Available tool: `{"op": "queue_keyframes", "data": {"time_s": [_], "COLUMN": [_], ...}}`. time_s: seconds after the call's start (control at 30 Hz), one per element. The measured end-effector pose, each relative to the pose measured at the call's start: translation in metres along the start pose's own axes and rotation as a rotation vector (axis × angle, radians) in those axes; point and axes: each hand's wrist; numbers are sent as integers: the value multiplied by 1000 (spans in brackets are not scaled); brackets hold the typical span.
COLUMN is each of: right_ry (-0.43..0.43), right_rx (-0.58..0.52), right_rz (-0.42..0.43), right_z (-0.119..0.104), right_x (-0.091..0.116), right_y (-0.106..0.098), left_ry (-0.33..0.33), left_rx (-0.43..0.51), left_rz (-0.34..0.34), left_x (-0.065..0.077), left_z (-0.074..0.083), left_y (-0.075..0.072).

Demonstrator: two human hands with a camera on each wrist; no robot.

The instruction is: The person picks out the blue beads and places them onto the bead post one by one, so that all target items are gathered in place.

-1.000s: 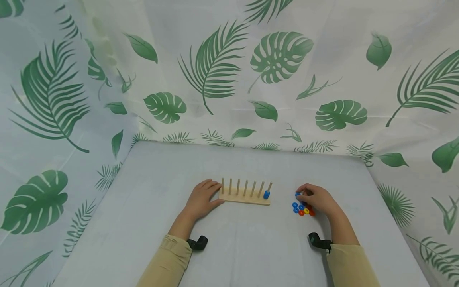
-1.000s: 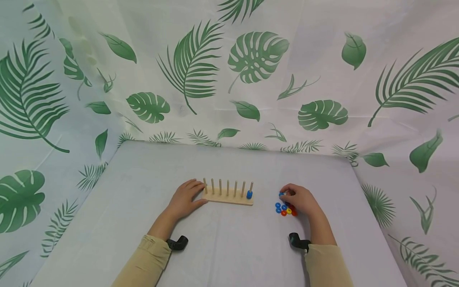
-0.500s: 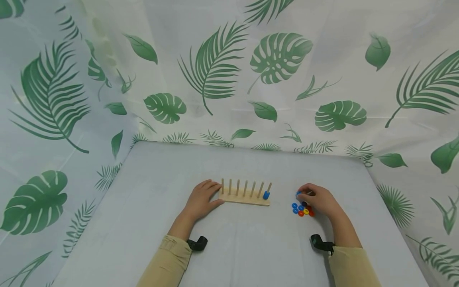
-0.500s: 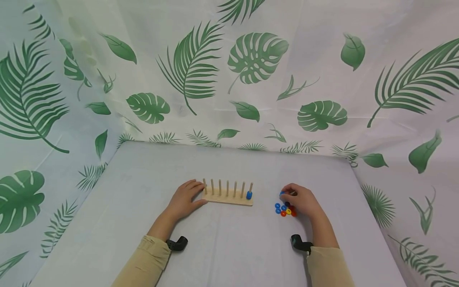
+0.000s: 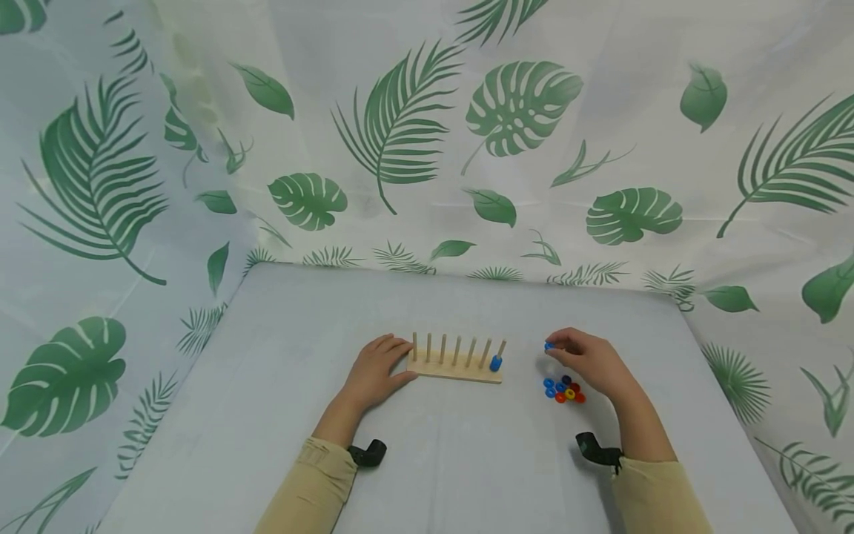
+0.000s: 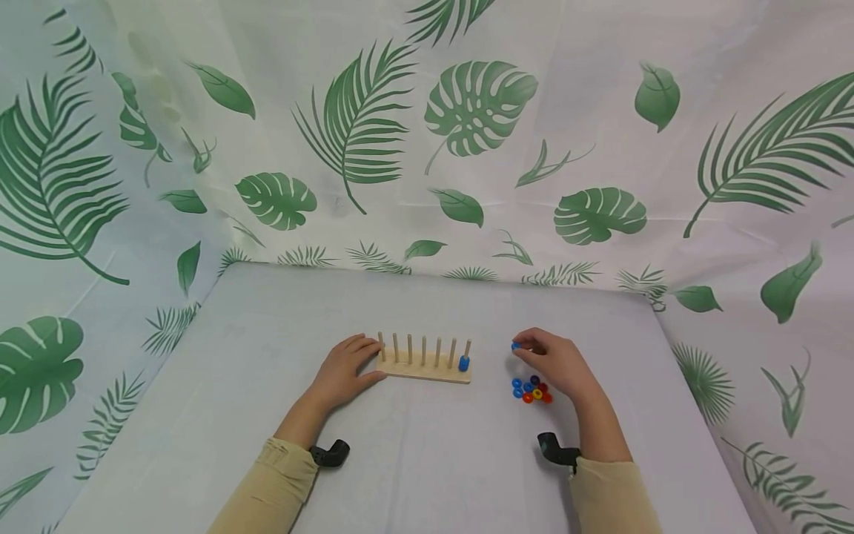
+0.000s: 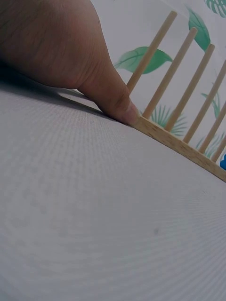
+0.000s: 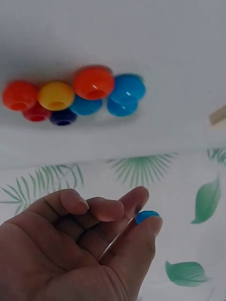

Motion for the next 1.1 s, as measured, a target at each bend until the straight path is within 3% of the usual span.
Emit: {"op": "queue_keyframes", "data": {"time_s": [0.63, 1.1], "right_ry": [-175, -208], "right_rx": [-65, -96], "right_rz": [2, -16], "right_z": [-53, -66], "right_x": [0, -9], "right_y": [4, 15], "left_ry": [0, 9], "left_rx": [10, 7], "left_rz": [-4, 9], "left_x": [0, 0], "left_z": [-2, -1], "left_y": [3, 1]}}
Point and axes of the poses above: each hand's wrist, its own x-axis away from the middle knuckle, its own y-axis out of the palm, z = x × y, and after that the axes turned 1 degree about y, right-handed
